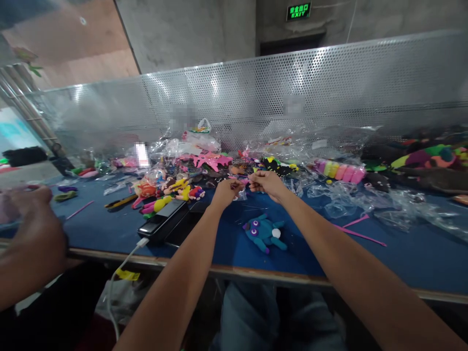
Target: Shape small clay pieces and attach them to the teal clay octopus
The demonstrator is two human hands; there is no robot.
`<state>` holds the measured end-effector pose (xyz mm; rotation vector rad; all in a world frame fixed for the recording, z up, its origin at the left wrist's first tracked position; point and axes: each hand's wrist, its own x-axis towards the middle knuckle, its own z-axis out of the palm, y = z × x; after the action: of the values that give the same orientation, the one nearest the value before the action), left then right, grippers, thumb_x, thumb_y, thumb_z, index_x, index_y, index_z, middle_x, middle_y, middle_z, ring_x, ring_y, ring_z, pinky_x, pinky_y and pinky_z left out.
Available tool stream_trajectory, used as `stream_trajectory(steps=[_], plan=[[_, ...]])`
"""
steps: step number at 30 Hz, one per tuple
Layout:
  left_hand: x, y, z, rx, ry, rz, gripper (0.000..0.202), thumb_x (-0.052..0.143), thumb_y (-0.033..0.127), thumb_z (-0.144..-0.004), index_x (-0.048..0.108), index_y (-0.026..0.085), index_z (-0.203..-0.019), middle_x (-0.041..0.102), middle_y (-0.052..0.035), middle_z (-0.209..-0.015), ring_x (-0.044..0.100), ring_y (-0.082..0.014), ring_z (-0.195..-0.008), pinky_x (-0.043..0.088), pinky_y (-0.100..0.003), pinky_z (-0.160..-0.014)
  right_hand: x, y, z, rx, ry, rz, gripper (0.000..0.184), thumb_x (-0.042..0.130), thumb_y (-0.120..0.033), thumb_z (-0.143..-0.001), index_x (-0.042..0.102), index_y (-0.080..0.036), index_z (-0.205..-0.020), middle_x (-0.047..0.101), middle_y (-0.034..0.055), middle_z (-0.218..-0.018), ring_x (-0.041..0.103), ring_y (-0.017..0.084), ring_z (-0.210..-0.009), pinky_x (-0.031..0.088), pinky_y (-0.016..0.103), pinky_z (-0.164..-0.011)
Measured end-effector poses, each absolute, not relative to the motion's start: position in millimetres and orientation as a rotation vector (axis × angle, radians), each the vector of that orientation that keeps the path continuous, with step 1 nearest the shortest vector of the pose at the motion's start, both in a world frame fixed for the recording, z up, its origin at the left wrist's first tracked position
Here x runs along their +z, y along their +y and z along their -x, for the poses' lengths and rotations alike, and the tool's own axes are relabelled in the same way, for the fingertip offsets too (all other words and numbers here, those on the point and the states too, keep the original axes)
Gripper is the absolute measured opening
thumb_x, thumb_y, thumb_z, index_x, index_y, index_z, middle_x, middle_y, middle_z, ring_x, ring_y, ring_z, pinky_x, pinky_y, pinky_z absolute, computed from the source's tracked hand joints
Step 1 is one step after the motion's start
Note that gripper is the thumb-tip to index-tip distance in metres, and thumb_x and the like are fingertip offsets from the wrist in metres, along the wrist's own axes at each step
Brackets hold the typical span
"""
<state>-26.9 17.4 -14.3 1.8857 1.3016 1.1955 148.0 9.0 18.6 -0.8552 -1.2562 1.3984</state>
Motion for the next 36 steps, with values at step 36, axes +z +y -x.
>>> stream_trajectory(steps=[36], plan=[[-11.3,17.2,27.7,1.183,1.464,-2.146,0.022,0.068,0.033,-0.074,0.074,0.019,-0.090,0.073,-0.0044,-0.082,0.064,-0.0171,-0.076,0.045,-0.025,-0.070,4.3,19.9,-155.2,0.461,-2.115,1.253,0.014,0.062,-0.025,-0.081,0.072,-0.020,-0.074,0.068,0.0017,-0.063,0.056,0.011,-0.050,0.042,0.021,-0.051]])
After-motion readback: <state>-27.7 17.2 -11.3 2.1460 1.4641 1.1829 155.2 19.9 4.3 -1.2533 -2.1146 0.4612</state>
